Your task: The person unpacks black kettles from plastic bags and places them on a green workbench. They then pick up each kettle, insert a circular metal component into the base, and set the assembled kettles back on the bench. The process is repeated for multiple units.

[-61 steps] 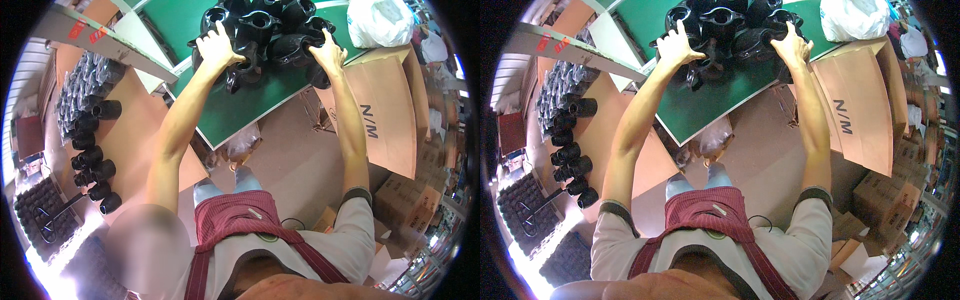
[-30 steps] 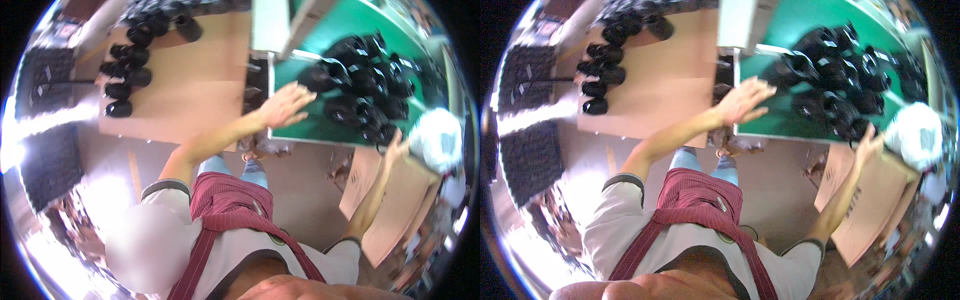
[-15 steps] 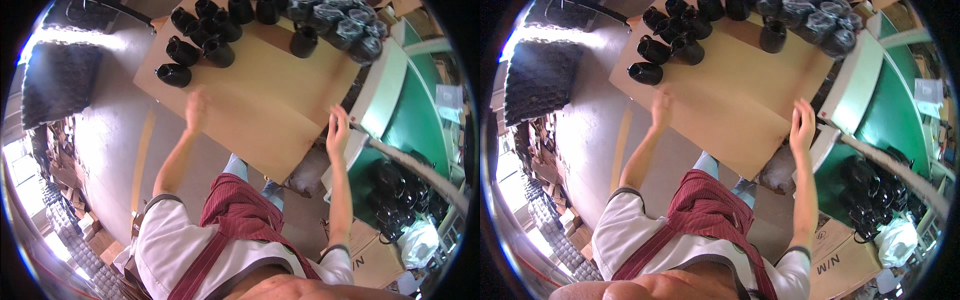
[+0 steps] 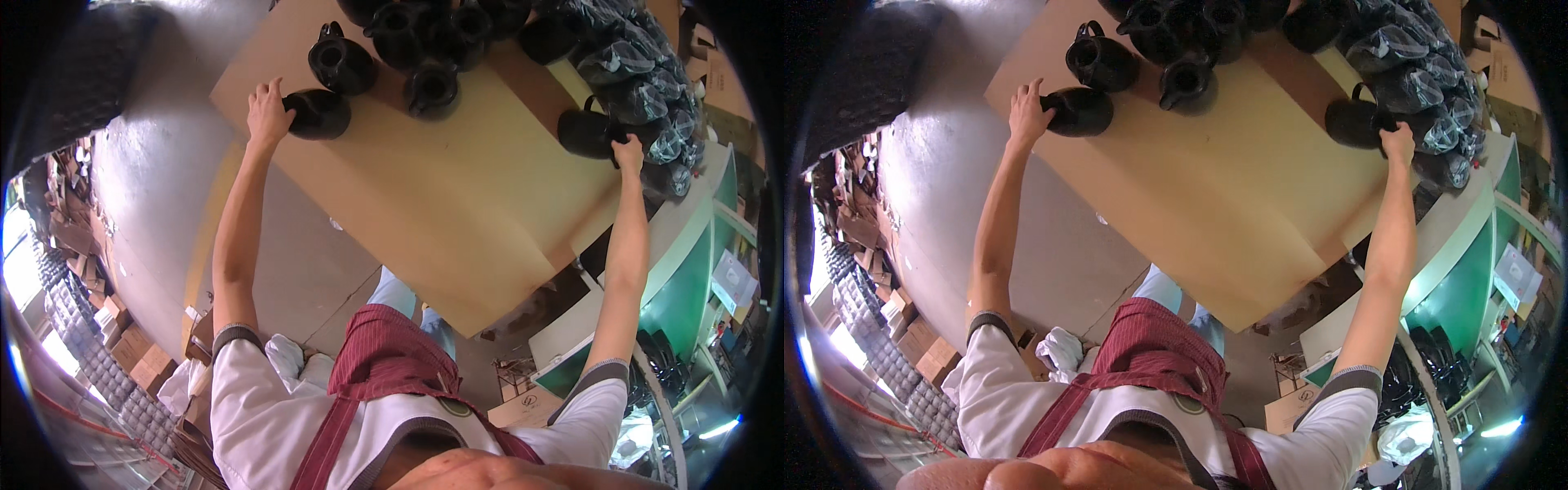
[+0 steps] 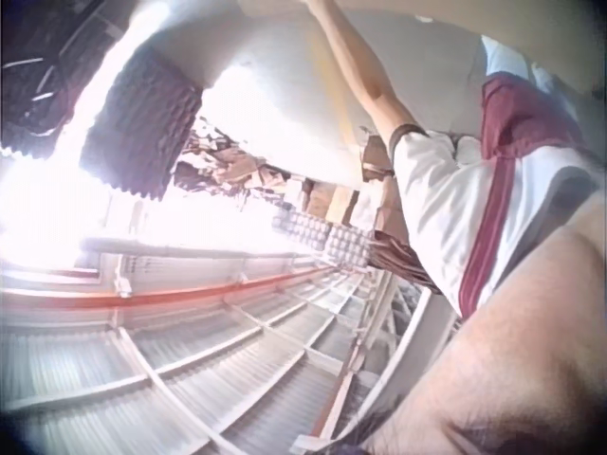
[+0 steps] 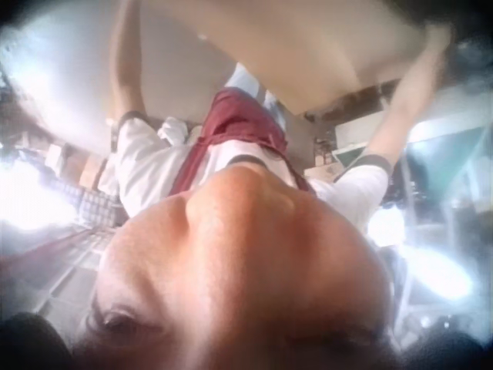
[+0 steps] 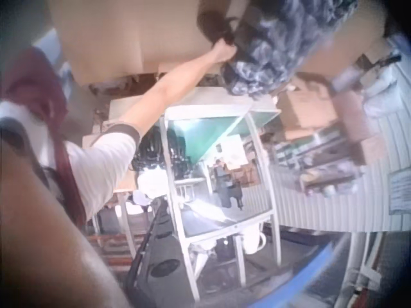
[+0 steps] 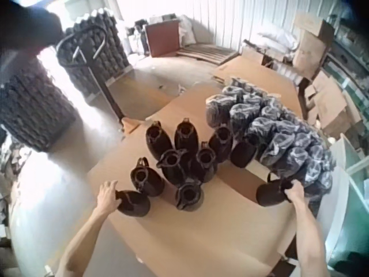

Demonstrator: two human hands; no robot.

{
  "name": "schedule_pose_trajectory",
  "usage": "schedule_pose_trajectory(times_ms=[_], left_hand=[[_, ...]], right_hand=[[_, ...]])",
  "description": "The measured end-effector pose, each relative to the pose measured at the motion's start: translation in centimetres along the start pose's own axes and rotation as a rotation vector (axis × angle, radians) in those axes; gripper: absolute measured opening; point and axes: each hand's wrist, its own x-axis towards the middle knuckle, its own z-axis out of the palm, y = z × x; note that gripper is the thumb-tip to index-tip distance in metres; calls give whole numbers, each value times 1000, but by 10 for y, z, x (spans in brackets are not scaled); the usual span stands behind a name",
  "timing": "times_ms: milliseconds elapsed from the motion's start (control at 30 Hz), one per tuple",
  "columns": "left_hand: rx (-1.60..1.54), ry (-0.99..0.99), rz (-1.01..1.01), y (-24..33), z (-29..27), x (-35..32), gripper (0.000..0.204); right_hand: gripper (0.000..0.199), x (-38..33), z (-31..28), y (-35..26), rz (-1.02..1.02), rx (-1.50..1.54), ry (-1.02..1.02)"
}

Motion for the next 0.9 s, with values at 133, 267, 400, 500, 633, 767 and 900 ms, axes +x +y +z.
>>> schedule_pose_trajectory(times_ms=[133,267,400,500,633,767,900], left_hand=[[212,234,172,20,-4,3,75],[210,328,654,30,-8,9,74],[323,214,787,40,-7,29,73],[274,91,820,43,-9,40,72],[161,160,834,54,-11,36,55],[144,-78,635,97,-54,19,90],[143,-207,523,135,-58,40,117]], right_hand=[[37,-58,-12,-43,-380,22,114],[51,-157,-45,-149,-1077,16,-75],[56,-201,-36,-239,-1553,-36,91],[60,-219,-11,-277,-1691,-209,202],[70,-228,12,-294,-1632,-171,203],[76,-257,6,-281,-1590,-118,129],[107,-257,-73,-273,-1015,-375,-495]])
